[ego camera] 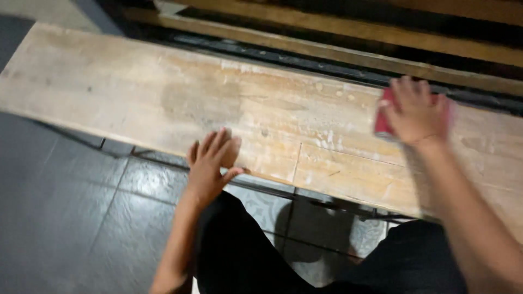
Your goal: The person sits on the floor and sands a long wooden plank using a red sanding block. They move the block back and forth along the length of the plank, occasionally adjusting their grip and position to cover different areas.
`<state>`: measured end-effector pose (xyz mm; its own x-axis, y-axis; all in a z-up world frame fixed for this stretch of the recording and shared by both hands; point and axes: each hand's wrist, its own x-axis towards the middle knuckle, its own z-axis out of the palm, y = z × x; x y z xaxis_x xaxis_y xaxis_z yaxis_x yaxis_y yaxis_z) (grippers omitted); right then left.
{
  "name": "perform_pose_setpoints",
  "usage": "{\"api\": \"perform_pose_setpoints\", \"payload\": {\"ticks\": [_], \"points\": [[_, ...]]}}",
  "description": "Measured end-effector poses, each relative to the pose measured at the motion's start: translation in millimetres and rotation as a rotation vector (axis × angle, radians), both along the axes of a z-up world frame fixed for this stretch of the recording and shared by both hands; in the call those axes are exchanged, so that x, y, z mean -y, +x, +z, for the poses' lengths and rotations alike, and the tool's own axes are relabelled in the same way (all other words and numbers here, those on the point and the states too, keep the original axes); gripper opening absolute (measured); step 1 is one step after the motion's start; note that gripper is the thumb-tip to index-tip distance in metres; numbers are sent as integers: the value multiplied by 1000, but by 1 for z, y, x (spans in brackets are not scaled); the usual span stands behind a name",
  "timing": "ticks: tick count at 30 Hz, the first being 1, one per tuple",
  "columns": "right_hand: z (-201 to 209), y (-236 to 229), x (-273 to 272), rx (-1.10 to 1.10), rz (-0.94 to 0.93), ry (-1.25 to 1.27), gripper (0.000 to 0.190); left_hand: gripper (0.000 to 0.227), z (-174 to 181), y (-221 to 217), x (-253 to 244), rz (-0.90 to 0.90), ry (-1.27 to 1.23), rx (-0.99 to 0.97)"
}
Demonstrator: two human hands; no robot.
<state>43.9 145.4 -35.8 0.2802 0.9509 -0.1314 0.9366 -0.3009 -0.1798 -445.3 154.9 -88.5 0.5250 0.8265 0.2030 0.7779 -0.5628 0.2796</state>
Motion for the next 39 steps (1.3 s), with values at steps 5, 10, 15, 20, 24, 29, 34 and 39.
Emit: {"api": "perform_pose_setpoints", "payload": {"ticks": [5, 10, 15, 20, 24, 29, 34, 39], "points": [[-8, -200, -2, 139, 460, 269, 80, 84, 1, -4, 5, 31, -90, 93], [10, -173, 13, 170, 603, 189, 66, 89, 9, -12, 0, -35, -270, 113], [-74, 26, 22, 164, -268, 117, 61, 84, 5, -13, -1, -102, -290, 164], [19, -183, -43, 406, -12, 352, 53, 97, -5, -15, 0, -76, -198, 181], [-6, -310, -77, 109, 306, 294, 70, 105, -16, -17, 1, -49, -148, 198], [-4, -220, -14, 197, 279, 121, 79, 117, -10, -21, -1, -129, -237, 174], [-4, -55, 62, 21, -524, 15, 71, 104, -13, -18, -2, -100, -2, 77], [26, -222, 34, 355, -54, 151, 60, 113, -14, -14, -1, -49, -154, 117]]}}
